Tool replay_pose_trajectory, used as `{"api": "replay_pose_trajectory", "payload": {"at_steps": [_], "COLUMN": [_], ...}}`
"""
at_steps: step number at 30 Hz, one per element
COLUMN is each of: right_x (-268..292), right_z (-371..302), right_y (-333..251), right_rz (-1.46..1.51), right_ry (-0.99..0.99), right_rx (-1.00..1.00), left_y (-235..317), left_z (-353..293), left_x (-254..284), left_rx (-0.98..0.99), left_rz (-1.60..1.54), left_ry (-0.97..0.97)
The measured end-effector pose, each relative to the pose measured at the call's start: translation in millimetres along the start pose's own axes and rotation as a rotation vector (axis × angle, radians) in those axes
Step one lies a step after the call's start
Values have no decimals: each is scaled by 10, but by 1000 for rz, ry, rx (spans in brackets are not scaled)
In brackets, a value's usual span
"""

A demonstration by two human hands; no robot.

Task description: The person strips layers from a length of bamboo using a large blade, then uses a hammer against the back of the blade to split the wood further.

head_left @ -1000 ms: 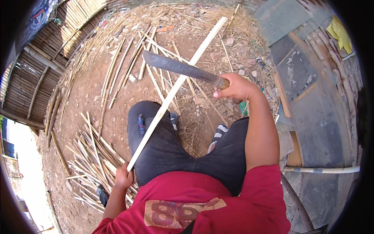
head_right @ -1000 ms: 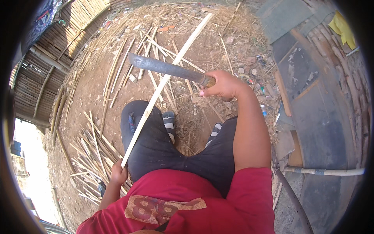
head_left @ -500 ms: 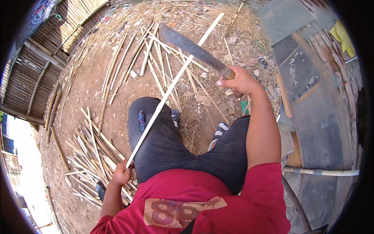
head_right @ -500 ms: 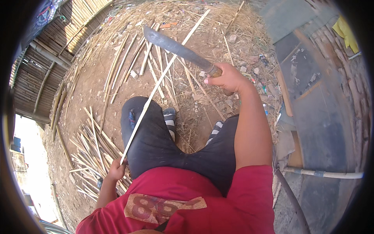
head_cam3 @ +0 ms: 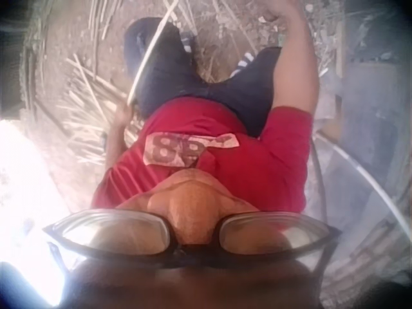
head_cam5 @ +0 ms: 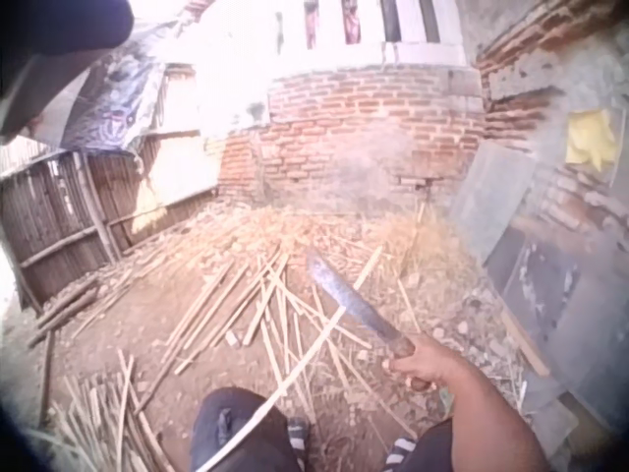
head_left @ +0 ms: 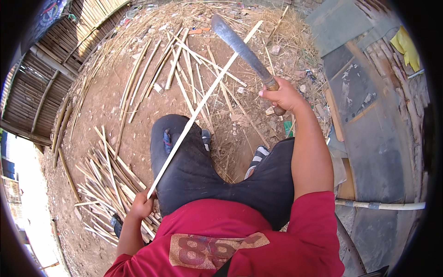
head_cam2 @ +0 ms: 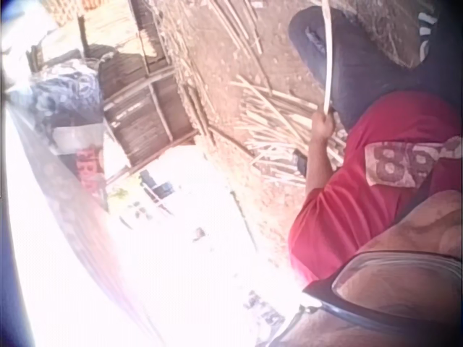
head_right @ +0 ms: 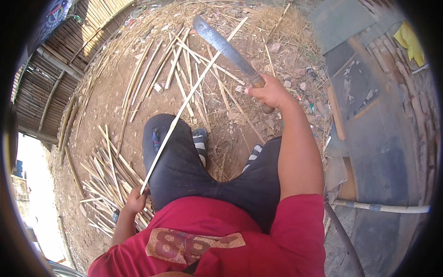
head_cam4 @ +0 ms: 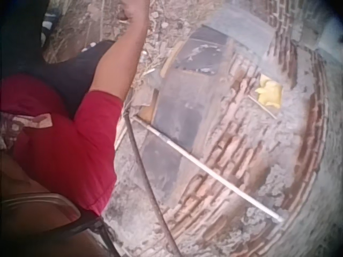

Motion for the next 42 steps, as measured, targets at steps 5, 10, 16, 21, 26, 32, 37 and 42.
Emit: {"api": "replay_pose_trajectory", "payload": {"at_steps": [5,10,16,21,26,32,37,42], "right_x": [-414,-25,-484,-128,-371,-181,-255,-571], "right_z": [-57,42,-22,-28,-54,-201,-192,-398], "right_y": [-134,-4,-74,-204,-136,-261,-204,-517], "right_rz": [-495,-192,-513,-278,-501,-226,-452,-777], "right_ry": [-176,141,-119,170,40,0,158,113], "right_rx": [265,107,278,-51,265,146,537,585], "left_y": [16,-40,41,61,83,37,147,99], "left_z": [-37,-7,-80,-86,-66,-35,-1,-13], "left_x": [-4,-6,6,11,20,9,-47,-3], "left_rx": [14,-22,34,4,29,18,13,8], "left_rz": [-26,40,65,65,91,119,143,157], "left_ry": [-19,27,36,60,54,102,117,93]}}
Point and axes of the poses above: each hand's wrist, its own z-axis towards the middle knuckle, its own x-axis out of the back of the hand, y = z × x, the point moved 1 cm from there along z, towards the middle knuckle, and after that the axes turned 4 degrees about -x, right-handed, at the moved point
